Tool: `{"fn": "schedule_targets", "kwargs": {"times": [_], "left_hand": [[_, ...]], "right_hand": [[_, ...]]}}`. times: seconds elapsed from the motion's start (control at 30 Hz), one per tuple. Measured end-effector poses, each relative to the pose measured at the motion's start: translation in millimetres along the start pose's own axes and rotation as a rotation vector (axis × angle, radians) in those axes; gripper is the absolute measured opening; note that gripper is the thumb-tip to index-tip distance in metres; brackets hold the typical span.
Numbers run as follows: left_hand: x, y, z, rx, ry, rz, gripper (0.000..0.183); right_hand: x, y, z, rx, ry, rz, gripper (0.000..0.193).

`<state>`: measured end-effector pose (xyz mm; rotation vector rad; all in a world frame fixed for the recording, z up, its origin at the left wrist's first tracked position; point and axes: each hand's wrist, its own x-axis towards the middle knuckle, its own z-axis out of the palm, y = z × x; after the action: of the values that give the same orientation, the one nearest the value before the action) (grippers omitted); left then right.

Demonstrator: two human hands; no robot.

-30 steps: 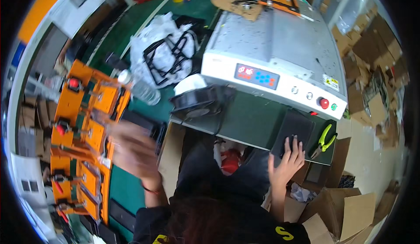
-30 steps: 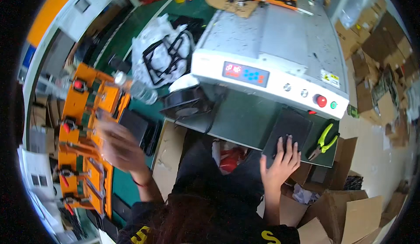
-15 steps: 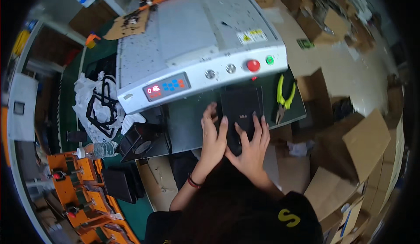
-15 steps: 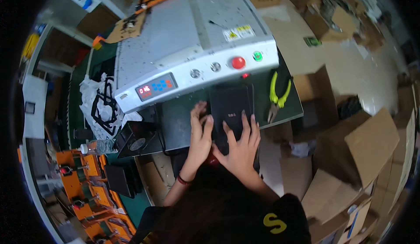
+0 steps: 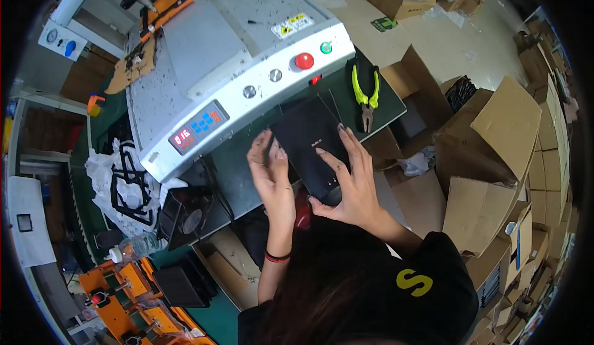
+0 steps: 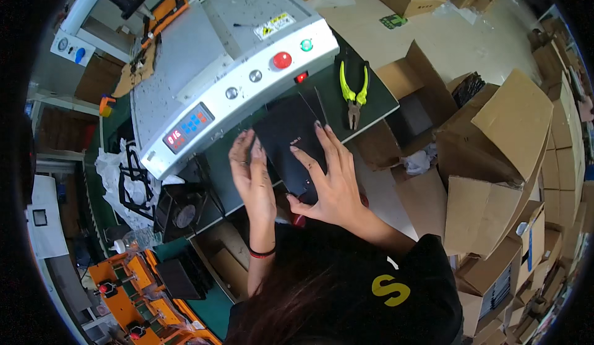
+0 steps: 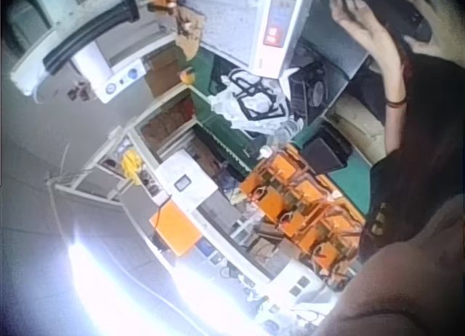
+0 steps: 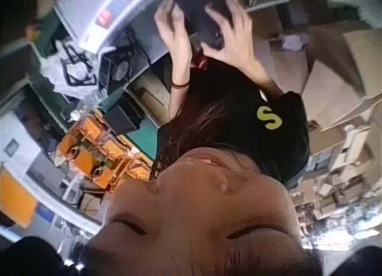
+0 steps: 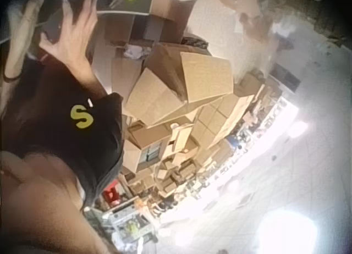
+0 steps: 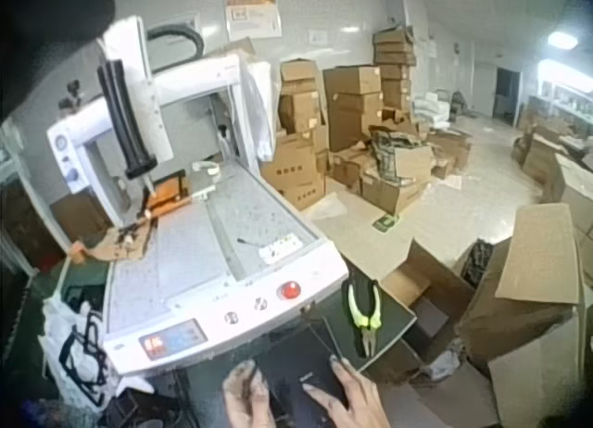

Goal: The person assembles black rectangular electronic devices by hand in a factory setting. They retrieve frames and panels from cardboard boxes, fit the frames onto the panels, and place the assembled units into orange clamping jigs on the workbench. The process involves repetitive pick, align, and place actions.

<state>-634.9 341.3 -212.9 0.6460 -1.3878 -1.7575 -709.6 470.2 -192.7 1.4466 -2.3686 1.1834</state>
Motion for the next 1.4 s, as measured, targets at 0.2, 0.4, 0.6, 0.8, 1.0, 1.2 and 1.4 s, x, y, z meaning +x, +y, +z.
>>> {"fn": "schedule_targets", "kwargs": {"times": [0.2,0.4,0.6,0.8,1.0,1.2,1.4], "left_hand": [[-12,18,-8,-0.194,-0.058,-0.146,0.009],[-19,11,-31,-0.102,-0.067,-0.133,0.018],[-21,34,-4,-0.118,-0.007,-0.173,0.037],[0,22,10,0.537,0.004,-0.014,0.033],[34,-15,3,0.788,-0.046,0.216,0.034],[33,-54,-7,0.763,-0.018,0.39,0.036],[35,-69,-5,0.789,-0.125,0.26,0.038]], "right_hand": [[-24,10,-1,0.155,0.153,-0.162,0.075],[-33,9,9,0.413,0.251,0.009,0.102],[-26,-11,4,0.193,0.157,0.131,0.108],[-27,9,0,0.107,0.123,0.136,0.094],[-113,92,-208,-0.566,0.998,0.121,0.045],[-346,280,-404,-0.448,1.156,0.96,0.028],[-515,440,-333,-0.646,-0.201,1.677,0.049]]}}
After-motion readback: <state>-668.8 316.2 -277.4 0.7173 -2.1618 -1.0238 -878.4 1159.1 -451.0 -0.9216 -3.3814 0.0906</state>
